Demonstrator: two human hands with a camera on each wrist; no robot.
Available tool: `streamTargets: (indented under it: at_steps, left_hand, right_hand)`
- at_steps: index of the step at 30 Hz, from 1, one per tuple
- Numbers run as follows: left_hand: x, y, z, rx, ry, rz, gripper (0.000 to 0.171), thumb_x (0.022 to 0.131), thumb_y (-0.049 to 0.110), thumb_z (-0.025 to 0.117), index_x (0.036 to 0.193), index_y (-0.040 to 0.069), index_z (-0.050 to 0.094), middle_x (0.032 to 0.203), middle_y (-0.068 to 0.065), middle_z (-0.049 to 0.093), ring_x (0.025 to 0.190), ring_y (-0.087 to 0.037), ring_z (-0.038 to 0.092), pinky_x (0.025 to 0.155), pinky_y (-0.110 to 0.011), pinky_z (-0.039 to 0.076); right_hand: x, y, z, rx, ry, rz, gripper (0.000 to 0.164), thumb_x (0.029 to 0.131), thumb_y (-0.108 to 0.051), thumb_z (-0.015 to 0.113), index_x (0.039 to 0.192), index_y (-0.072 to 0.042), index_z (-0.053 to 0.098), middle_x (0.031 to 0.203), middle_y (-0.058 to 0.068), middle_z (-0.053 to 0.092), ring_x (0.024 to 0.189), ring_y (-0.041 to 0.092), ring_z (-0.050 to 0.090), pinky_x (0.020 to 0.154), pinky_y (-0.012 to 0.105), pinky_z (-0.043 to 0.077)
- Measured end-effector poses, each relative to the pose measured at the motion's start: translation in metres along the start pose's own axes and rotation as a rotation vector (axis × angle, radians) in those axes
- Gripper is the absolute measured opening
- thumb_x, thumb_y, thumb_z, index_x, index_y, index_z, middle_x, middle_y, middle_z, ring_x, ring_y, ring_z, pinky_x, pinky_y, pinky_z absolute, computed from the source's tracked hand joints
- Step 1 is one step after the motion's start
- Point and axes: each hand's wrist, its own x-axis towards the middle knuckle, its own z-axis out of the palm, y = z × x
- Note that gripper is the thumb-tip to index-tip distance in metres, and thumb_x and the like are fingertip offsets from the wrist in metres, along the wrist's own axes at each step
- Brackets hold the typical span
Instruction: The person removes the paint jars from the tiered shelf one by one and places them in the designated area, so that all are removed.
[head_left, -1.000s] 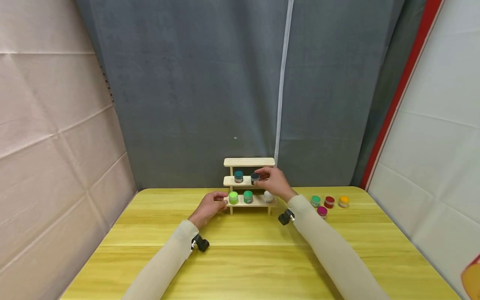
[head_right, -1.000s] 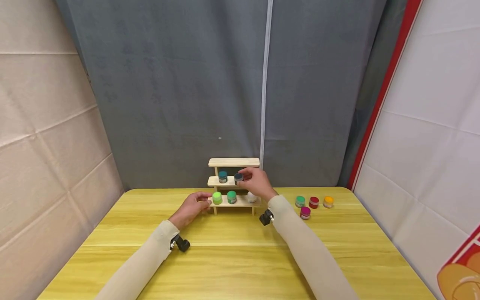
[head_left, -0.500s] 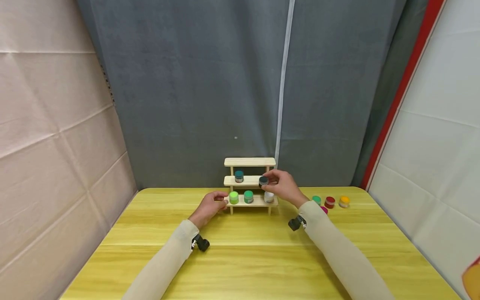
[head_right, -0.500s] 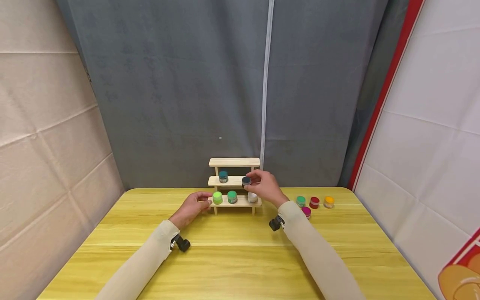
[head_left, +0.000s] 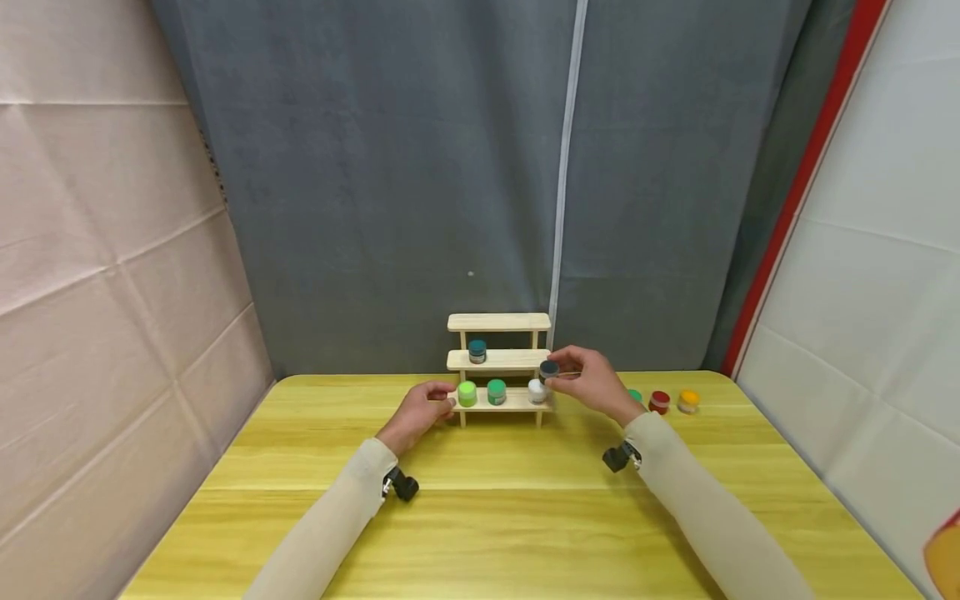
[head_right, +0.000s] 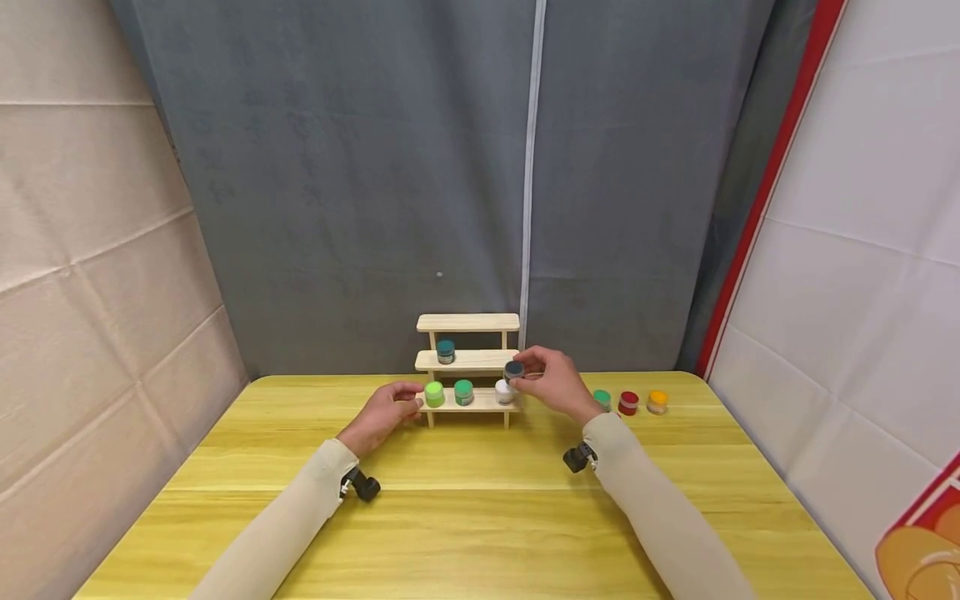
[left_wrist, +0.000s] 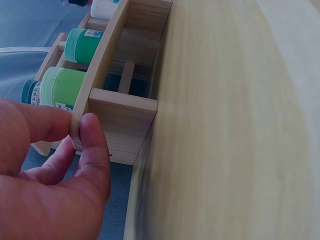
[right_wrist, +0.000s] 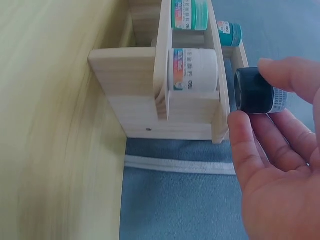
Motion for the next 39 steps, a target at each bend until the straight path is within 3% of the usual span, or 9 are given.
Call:
streamTargets:
  at_steps: [9,15,27,32,39]
  left_hand:
    - [0.001,-0.003,-0.004,0.006,0.001,-0.001,0.034,0.100,0.002,0.067,0.134,-0.001,0.064,0.115,-0.016,0.062,0.096,-0.023,0.068,0.092,-0.037,0.063]
    - [0.001,-0.006,-0.003,-0.005,-0.005,0.002,0.034,0.101,0.003,0.066,0.135,-0.001,0.064,0.118,-0.016,0.061,0.097,-0.021,0.067,0.092,-0.035,0.063]
    - [0.002,-0.010,0.002,-0.021,-0.004,0.009,0.034,0.101,0.003,0.066,0.134,-0.001,0.064,0.115,-0.013,0.061,0.094,-0.018,0.067,0.087,-0.030,0.063]
    - [0.001,-0.009,0.002,-0.032,-0.002,0.010,0.035,0.101,0.004,0.066,0.136,-0.001,0.064,0.114,-0.013,0.061,0.096,-0.020,0.067,0.092,-0.035,0.063]
    - [0.001,-0.008,0.001,-0.049,-0.007,0.016,0.035,0.101,0.006,0.067,0.136,-0.001,0.065,0.114,-0.013,0.061,0.097,-0.020,0.067,0.099,-0.043,0.062]
  right_hand:
    - [-0.011,-0.001,-0.009,0.000,0.003,0.024,0.038,0.091,-0.020,0.085,0.125,-0.011,0.072,0.119,0.012,0.075,0.111,0.032,0.072,0.091,0.044,0.064]
    - [-0.021,0.005,-0.017,-0.014,0.000,0.059,0.042,0.093,-0.026,0.083,0.131,-0.012,0.069,0.127,0.012,0.071,0.117,0.033,0.069,0.093,0.043,0.064]
    - [-0.040,0.026,-0.042,-0.073,0.019,0.106,0.051,0.097,-0.034,0.079,0.141,-0.013,0.064,0.139,0.015,0.067,0.129,0.039,0.063,0.104,0.053,0.060]
    - [-0.048,0.033,-0.055,-0.087,0.031,0.120,0.052,0.098,-0.038,0.078,0.142,-0.015,0.064,0.140,0.015,0.066,0.131,0.039,0.063,0.106,0.055,0.058]
    - [-0.061,0.043,-0.070,-0.048,0.025,0.139,0.055,0.098,-0.039,0.077,0.143,-0.011,0.062,0.141,0.018,0.065,0.129,0.040,0.066,0.093,0.037,0.065]
